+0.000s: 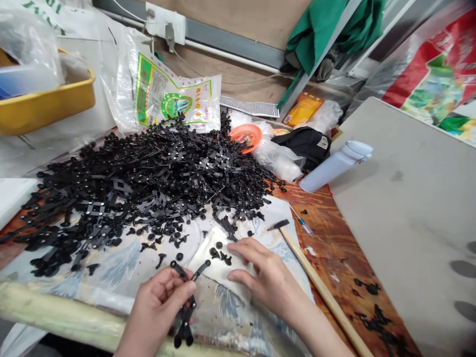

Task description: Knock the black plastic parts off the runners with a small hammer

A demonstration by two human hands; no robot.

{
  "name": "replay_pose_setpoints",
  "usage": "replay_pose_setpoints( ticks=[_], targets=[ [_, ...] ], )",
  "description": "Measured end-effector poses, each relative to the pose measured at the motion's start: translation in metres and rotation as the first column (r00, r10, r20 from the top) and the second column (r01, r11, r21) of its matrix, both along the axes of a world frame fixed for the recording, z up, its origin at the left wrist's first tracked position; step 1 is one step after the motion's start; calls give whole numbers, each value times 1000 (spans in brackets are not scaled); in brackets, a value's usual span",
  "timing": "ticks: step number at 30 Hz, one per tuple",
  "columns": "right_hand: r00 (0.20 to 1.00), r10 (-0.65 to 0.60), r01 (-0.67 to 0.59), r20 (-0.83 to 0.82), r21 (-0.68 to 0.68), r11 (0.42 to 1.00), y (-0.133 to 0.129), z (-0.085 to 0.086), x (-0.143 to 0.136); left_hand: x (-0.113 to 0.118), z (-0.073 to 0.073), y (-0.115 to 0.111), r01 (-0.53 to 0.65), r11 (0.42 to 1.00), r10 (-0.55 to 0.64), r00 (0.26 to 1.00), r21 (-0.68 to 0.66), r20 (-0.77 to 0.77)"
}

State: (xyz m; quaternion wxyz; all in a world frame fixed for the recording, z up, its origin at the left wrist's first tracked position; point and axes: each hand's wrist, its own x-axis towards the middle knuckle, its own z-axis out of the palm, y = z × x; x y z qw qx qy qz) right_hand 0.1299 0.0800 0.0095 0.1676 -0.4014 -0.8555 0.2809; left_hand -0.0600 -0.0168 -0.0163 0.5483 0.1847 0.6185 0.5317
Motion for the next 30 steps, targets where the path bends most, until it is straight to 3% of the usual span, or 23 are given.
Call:
replay_pose_setpoints(
  ticks=[5,11,15,21,26,30],
  targets=[
    [992,-96,91,-86,-67,994,-4,-2,4,1,1,1,-11,1000,11,1000,-17,-4],
    [990,-131,125,53,107,986,-7,1,-29,1,3,0,-23,1000,23,999,3,-34],
    [995,-94,88,36,137,987,-20,-3,-26,2,4,0,-48,999,49,999,25,-23],
    [985,-105,113,-137,52,992,-22,-3,-23,4,5,2,-39,999,39,999,22,-12],
    [976,-215,216,-38,37,976,-10,-3,-43,3,5,1,-45,999,47,998,26,-43],
    [955,-298,298,4,-36,954,0,-11,-40,3,5,0,-43,999,44,999,32,-25]
  ],
)
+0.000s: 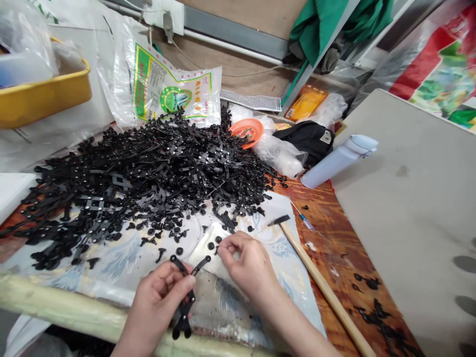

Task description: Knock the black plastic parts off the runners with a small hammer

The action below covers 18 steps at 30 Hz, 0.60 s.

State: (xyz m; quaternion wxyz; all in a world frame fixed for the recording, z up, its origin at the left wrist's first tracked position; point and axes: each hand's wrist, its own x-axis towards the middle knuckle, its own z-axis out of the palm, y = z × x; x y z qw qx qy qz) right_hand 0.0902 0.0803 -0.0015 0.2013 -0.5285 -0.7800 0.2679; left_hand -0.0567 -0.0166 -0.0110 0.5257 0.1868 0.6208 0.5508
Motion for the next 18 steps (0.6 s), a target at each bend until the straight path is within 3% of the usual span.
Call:
replay_pose_setpoints(
  ticks=[5,9,15,18],
  targets=[
    [998,-64,66,29,-97,993,18,-10,25,0,-2,1,13,1000,-13,1000,-16,-15],
    [995,-96,99,34,-110,989,15,-2,35,-1,-1,0,34,999,-34,998,-10,-61],
    [999,6,-9,-44,-65,998,-20,14,50,12,16,1,13,994,-6,998,-109,66],
    [992,-125,123,27,62,990,-17,5,86,20,20,6,48,990,-32,992,-131,126]
  ],
)
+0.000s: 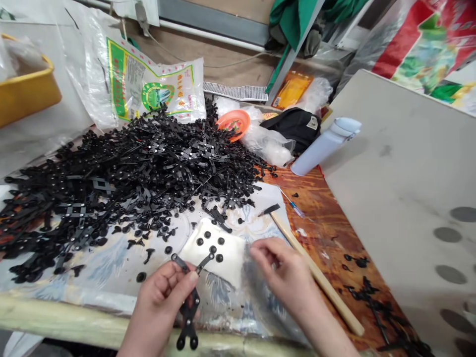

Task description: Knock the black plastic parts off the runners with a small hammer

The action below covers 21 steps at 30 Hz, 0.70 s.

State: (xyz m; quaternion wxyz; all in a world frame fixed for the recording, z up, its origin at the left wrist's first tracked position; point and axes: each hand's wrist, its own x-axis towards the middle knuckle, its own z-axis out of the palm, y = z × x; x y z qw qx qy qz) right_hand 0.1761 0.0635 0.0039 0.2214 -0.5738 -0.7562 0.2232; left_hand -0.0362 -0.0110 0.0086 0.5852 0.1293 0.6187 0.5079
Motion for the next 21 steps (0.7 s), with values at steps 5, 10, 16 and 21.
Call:
replay_pose_setpoints(
  ticks=[5,10,16,21],
  targets=[
    [867,-342,275,362,224,935,29,-30,60,6,-5,9,45,999,-42,994,-23,99],
    [883,-327,283,338,172,943,35,-36,59,13,-4,11,34,996,-25,995,-87,99],
    [958,-234,224,167,72,972,14,-5,49,20,-2,10,9,996,-6,1000,-92,30],
    [990,-32,17,-137,-105,994,-7,11,40,22,-2,7,14,999,-15,1000,-48,-16]
  ],
)
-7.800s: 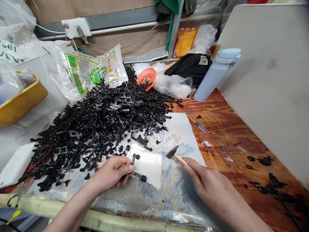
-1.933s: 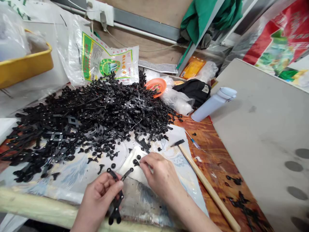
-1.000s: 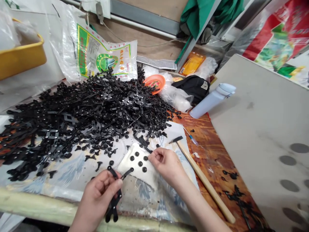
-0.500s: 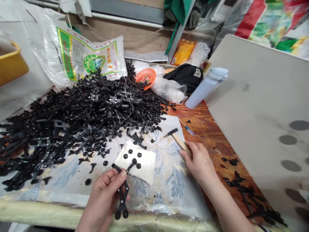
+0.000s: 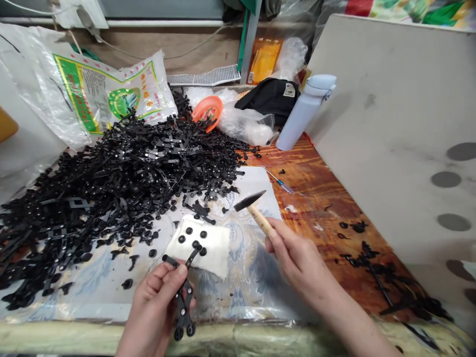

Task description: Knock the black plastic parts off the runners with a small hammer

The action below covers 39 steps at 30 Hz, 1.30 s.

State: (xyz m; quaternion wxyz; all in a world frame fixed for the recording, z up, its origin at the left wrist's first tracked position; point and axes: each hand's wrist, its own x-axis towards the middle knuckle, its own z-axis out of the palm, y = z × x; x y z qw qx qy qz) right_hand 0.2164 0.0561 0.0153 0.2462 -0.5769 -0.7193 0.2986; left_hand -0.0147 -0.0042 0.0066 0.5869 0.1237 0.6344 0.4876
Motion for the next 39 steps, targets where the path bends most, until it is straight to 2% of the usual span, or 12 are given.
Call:
replay_pose_setpoints(
  ticks=[7,15,19,22,24,30,35,39],
  targets=[
    [1000,-2,1,24,31,1000,-8,-3,-4,-2,-4,-2,24,999,-24,1000,48,1],
    [998,43,-43,48,2,999,-15,-3,-7,-1,-9,-1,16,999,-15,999,33,-33],
    [983,171,-174,63,41,984,-21,1,-15,-2,-8,0,43,999,-43,999,10,-32],
    [939,305,-324,161,105,940,-23,3,-22,0,-6,1,50,999,-50,998,-8,-43],
    [916,345,-375,206,129,918,-22,5,-24,1,-5,1,46,999,-47,997,-19,-59],
    [952,303,-301,39,282,911,-25,9,-23,2,-2,2,79,997,-81,993,-26,-89],
    [916,361,-384,177,120,916,-25,6,-25,0,3,5,88,995,-93,985,-45,-146],
    [944,324,-330,63,207,921,-24,10,-25,-3,2,7,139,989,-145,981,-57,-129]
  ],
)
